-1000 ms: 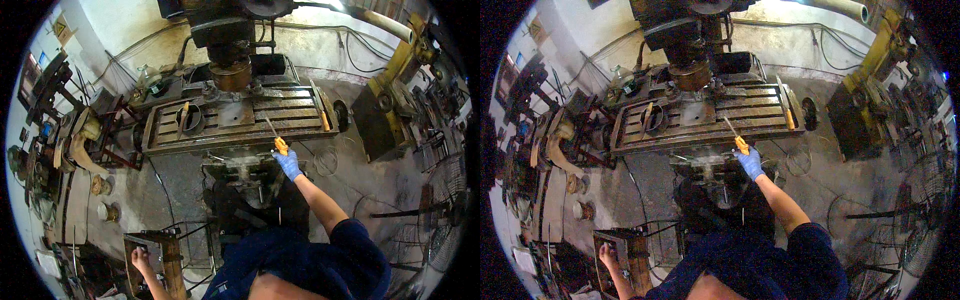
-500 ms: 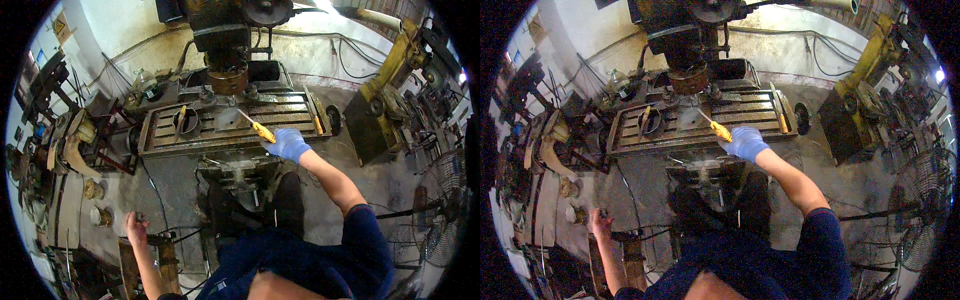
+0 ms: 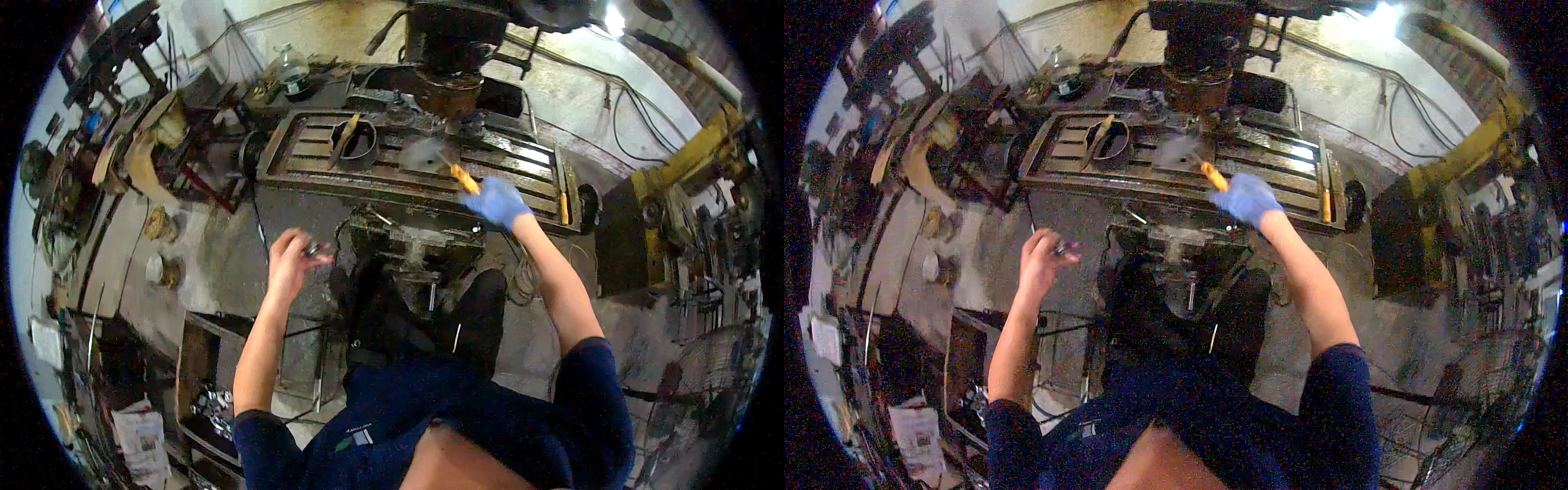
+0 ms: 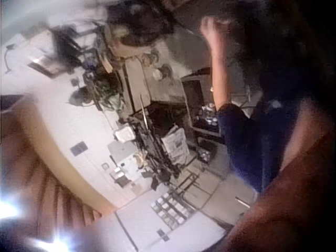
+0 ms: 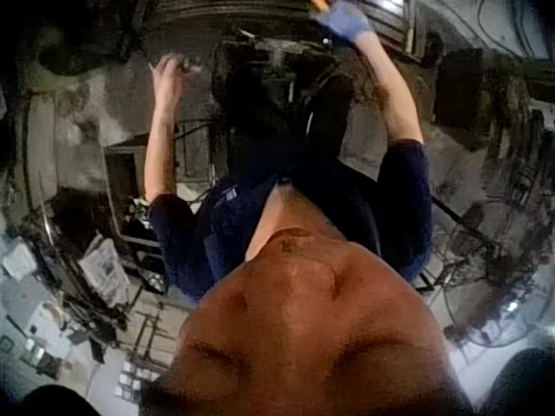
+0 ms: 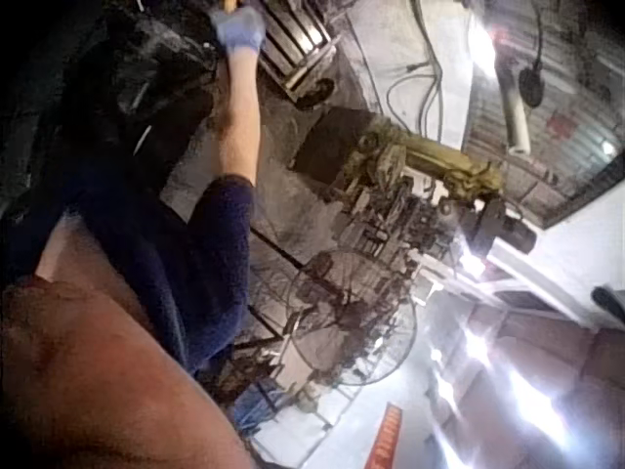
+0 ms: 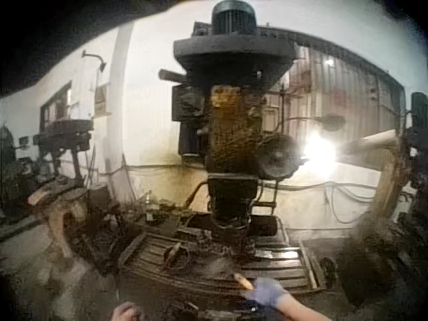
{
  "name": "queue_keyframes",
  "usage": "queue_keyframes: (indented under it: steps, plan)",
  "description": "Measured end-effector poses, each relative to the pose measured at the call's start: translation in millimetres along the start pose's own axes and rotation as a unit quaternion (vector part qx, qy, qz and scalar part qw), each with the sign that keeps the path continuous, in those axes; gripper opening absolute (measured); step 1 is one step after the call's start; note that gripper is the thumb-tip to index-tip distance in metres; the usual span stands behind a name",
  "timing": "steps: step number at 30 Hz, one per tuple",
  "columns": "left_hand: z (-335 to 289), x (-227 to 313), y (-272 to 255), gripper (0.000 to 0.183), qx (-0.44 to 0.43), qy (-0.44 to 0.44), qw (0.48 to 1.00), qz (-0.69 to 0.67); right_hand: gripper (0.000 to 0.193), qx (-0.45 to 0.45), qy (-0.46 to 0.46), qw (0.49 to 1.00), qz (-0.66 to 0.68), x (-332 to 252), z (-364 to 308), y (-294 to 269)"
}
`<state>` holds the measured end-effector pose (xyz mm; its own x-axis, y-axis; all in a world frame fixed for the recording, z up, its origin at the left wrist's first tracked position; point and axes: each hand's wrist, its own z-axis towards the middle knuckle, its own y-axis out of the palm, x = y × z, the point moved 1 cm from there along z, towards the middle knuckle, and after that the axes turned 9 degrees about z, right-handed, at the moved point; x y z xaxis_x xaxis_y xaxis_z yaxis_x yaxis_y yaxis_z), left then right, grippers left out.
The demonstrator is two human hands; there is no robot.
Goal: The person uses a file to smooth the edges of a metal component and applies a spray to the machinery work surface.
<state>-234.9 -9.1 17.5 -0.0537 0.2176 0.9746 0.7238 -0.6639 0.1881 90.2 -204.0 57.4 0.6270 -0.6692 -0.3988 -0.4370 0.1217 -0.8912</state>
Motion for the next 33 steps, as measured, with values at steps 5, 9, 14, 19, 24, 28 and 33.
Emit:
queue_keyframes:
  steps: [5,9,14,19,24,28,33]
  plan:
    - [28.0,-17.8,51.1,0.016,-0.053,-0.05,0.997,0.017,0.057,-0.186,-0.184,0.965,0.017,-38.2,-110.3,19.3]
    - [45.1,-34.4,77.8,0.015,-0.1,-0.071,0.99,0.064,0.058,-0.141,-0.15,0.979,-0.013,-28.7,-118.5,33.8]
    - [48.8,-38.5,100.2,0.013,-0.098,-0.075,0.989,0.077,0.057,-0.153,-0.141,0.978,0.014,-13.2,-120.0,31.2]
    - [54.4,-36.3,95.1,0.009,-0.131,-0.074,0.981,0.119,0.047,-0.069,-0.184,0.974,0.113,15.0,-99.0,7.4]
    - [57.2,-39.2,97.1,0.014,-0.151,0.076,0.956,0.24,0.038,0.057,-0.156,0.932,0.324,88.2,-18.3,25.3]
    - [52.3,-31.6,104.0,0.017,-0.137,0.183,0.876,0.425,0.044,0.058,-0.056,0.974,0.212,98.4,-7.3,56.9]
    - [74.0,-18.1,124.3,0.02,-0.14,0.19,0.842,0.485,0.051,0.079,0.076,0.994,0.002,114.4,-17.8,86.0]
